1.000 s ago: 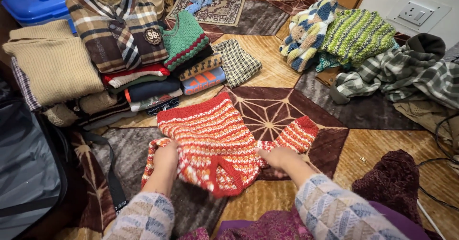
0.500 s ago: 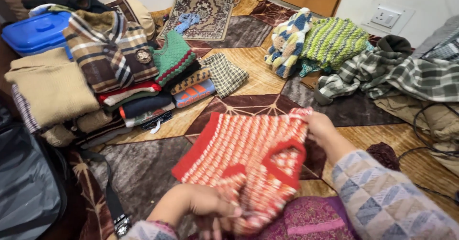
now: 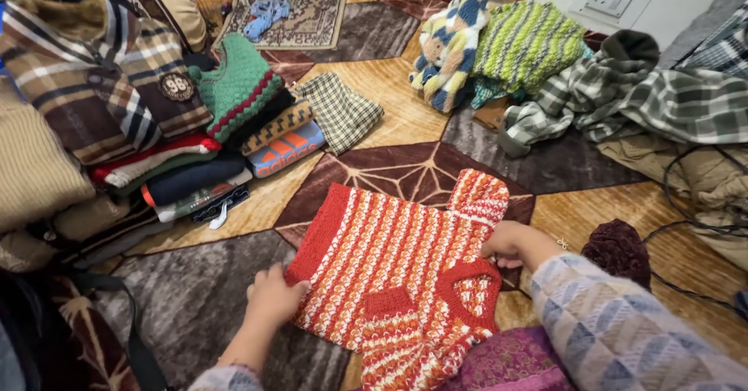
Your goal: Folding various items of clothing and stacking them neatly on a rug.
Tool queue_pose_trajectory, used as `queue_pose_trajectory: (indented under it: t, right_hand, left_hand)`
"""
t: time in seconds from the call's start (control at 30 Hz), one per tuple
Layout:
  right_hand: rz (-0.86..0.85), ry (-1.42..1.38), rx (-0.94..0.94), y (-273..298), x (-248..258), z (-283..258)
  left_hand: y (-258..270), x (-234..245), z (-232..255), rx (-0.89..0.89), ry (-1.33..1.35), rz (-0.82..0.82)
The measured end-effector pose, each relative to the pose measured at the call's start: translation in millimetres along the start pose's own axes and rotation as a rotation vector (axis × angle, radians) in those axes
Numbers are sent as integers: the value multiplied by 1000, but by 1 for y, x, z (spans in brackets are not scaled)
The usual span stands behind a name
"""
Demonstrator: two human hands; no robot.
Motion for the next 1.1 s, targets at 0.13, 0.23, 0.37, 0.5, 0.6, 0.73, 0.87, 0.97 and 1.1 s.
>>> queue_pose_trajectory:
  t: [0.13,0.23,0.37,0.5,0.6,0.73,0.87,0.97,1.1]
  right_hand:
    - [-167,152,65,18,-8,-14]
    - [-98,82,134,25,6,-26]
    - [-208,35,98,18,-2,-20]
    - [-285,77,-60,27,-11,-8]
    - [-271,37,-45,22,-9,-8]
    - [-254,-135,10,14,-6,-12]
    - [-278,-251,15,53,5,-28]
    - [-347,-404,89,68,7,-43]
    - [-97,-717,473,111,50,-89]
  left_hand:
    - [-13,-20,13,18,282,-92]
    - [36,43,50,109,180,-208]
    - [42,39,-5,-39,-246,-623]
    - [20,16,-45,203,-86,-615]
    - [-14,-4,-27,78,-82,-295]
    - [3,-5,19,130,282,18]
    - [10,-20,46,65,380,49]
    - [-36,-52,24,23,388,-50]
    - [-3,58,70,-85,867,157]
Point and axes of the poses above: each hand's wrist, its own y-axis away from the middle knuckle, its own x-axis out of the back of the hand, z = x × y, the point moved 7 cm from there along -y, towards the middle knuckle, and after that the axes turned 6 degrees about y, right-handed, at the moved point
